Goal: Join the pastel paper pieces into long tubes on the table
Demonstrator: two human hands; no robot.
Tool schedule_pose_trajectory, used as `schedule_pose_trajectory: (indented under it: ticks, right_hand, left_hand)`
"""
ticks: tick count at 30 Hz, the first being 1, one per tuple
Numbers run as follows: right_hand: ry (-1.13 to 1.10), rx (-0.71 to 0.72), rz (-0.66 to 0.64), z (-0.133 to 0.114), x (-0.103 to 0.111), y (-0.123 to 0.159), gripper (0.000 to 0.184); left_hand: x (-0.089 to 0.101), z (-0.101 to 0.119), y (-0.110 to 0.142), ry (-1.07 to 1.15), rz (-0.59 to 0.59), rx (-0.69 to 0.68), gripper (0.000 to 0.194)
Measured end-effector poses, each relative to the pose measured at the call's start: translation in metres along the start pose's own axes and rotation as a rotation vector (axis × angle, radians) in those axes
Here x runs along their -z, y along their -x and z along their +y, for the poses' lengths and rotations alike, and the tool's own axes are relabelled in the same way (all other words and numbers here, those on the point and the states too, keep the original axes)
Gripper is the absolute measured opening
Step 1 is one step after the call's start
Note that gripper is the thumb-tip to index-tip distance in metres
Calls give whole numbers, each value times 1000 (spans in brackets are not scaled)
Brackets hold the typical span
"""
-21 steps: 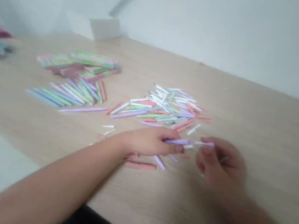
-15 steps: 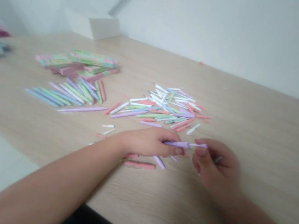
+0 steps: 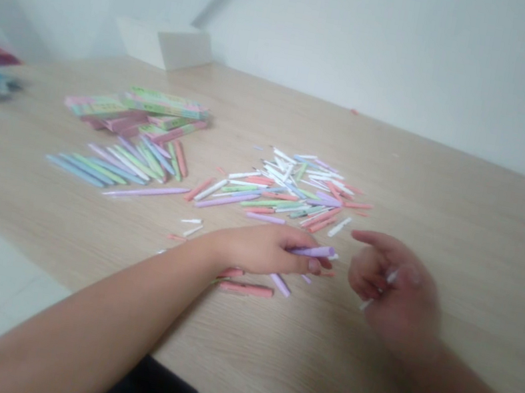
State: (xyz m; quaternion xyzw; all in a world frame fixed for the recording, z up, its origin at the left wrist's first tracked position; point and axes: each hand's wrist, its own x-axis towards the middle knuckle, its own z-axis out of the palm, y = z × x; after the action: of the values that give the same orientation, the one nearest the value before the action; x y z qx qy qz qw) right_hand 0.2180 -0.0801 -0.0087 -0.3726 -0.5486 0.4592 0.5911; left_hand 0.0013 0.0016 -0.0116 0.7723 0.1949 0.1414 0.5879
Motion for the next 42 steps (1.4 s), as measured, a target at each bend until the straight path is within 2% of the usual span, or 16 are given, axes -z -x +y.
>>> schedule_pose_trajectory:
  ticks: [7, 12, 16, 18, 21, 24, 28, 32, 40, 42]
  right_hand:
    - [-167, -154, -9, -16, -6, -1, 26]
    - [-296, -275, -22, -9, -2, -4, 25]
    - [-298, -282, -33, 0, 0, -6, 21]
    - [-214, -214, -16, 2, 0, -3, 20]
    - [131, 11, 32, 3, 0, 5, 20]
    - [441, 240, -57, 4, -1, 14, 22]
    - [484, 417, -180, 10, -7, 17, 30]
    - [438, 464, -188, 16, -15, 19, 35]
    - [443, 539, -96, 15, -22, 24, 34]
    - [453, 501, -68, 17, -18, 26, 31]
  left_hand:
    - [2, 6, 3, 227, -45, 62, 43]
    - [6, 8, 6, 325, -60, 55, 46]
    - [6, 6, 5, 334, -55, 42, 45]
    - [5, 6, 5, 264, -48, 55, 45]
    - [2, 7, 5, 36, -17, 24, 41]
    - [-1, 8, 3, -147, -11, -47, 32]
    - [-7, 7, -1, -180, 22, -75, 30]
    - [-11, 6, -4, -119, 60, -84, 37]
    - [-10, 11, -2, 61, -18, -12, 28]
    - [-10, 9, -2, 102, -37, 21, 28]
